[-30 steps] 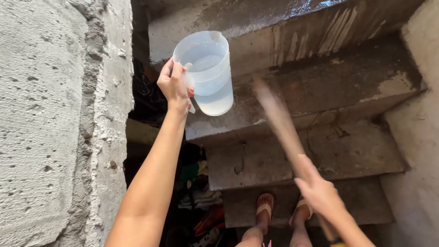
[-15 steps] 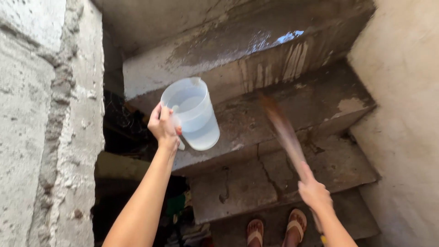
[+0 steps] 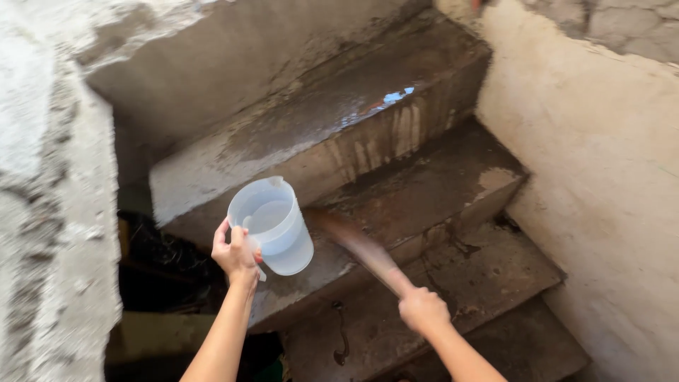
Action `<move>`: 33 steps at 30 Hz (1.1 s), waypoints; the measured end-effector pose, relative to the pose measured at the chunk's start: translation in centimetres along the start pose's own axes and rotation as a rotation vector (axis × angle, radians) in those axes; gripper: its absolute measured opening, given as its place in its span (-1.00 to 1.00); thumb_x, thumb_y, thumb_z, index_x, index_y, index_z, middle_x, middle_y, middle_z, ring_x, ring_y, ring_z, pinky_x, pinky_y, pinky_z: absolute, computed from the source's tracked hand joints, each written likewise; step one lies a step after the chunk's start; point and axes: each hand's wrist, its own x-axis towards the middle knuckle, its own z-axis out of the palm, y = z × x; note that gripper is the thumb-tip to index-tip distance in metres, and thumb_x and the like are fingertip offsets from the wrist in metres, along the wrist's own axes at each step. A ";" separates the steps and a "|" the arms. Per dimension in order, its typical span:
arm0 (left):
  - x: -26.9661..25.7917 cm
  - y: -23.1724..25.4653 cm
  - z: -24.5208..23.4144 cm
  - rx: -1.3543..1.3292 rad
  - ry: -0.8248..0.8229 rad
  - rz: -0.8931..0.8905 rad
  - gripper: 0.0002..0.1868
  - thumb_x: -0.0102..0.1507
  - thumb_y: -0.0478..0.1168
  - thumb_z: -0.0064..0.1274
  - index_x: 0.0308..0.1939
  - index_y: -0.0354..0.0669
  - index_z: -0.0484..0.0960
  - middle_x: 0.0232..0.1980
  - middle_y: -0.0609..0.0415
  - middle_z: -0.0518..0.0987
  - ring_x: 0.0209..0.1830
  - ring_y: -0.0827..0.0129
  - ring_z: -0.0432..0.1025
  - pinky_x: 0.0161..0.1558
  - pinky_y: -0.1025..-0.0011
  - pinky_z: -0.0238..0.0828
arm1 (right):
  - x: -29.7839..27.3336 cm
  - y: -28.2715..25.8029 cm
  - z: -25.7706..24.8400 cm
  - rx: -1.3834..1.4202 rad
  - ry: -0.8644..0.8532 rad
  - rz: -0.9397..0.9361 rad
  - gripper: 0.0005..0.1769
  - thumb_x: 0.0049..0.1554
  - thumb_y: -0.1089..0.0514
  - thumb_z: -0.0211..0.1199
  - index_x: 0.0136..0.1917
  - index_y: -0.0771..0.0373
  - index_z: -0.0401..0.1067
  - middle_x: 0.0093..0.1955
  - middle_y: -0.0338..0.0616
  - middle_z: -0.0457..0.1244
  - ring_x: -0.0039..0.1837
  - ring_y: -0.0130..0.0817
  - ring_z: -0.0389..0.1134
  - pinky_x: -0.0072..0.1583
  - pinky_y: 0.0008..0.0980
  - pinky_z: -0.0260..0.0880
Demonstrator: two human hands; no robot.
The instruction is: Cleaning concrete stairs by splashing water and sweeping with a broom.
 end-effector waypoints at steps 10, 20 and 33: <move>-1.0 -7.9 6.6 0.080 0.050 -0.130 -0.51 0.16 -0.27 -0.04 0.20 -0.19 0.54 -0.41 -0.03 0.52 -0.81 0.39 0.19 -0.77 0.39 0.05 | -5.2 4.8 -8.0 0.346 0.182 0.324 -0.10 0.16 -0.08 0.07 0.62 -0.63 -0.28 0.21 0.18 0.36 0.25 0.25 0.40 0.32 0.12 0.40; -3.6 -11.1 8.2 0.118 0.104 -0.070 -0.46 0.28 -0.17 -0.14 0.37 -0.03 0.34 -0.22 -0.07 0.57 -0.65 0.30 0.32 -0.60 0.33 0.23 | -2.0 13.4 0.4 0.181 0.003 0.226 -0.11 0.19 -0.08 0.05 0.59 -0.71 -0.32 0.16 0.12 0.37 0.24 0.16 0.41 0.30 0.10 0.42; -12.7 -9.1 13.4 0.696 -0.698 0.808 -0.62 0.20 -0.22 0.10 0.11 -0.06 0.56 0.09 -0.07 0.38 0.19 0.04 0.29 0.22 0.10 0.23 | -4.1 6.6 -0.7 0.200 0.040 -0.029 -0.11 0.17 -0.05 0.08 0.61 -0.57 -0.28 0.04 0.15 0.40 0.14 0.18 0.43 0.24 0.13 0.42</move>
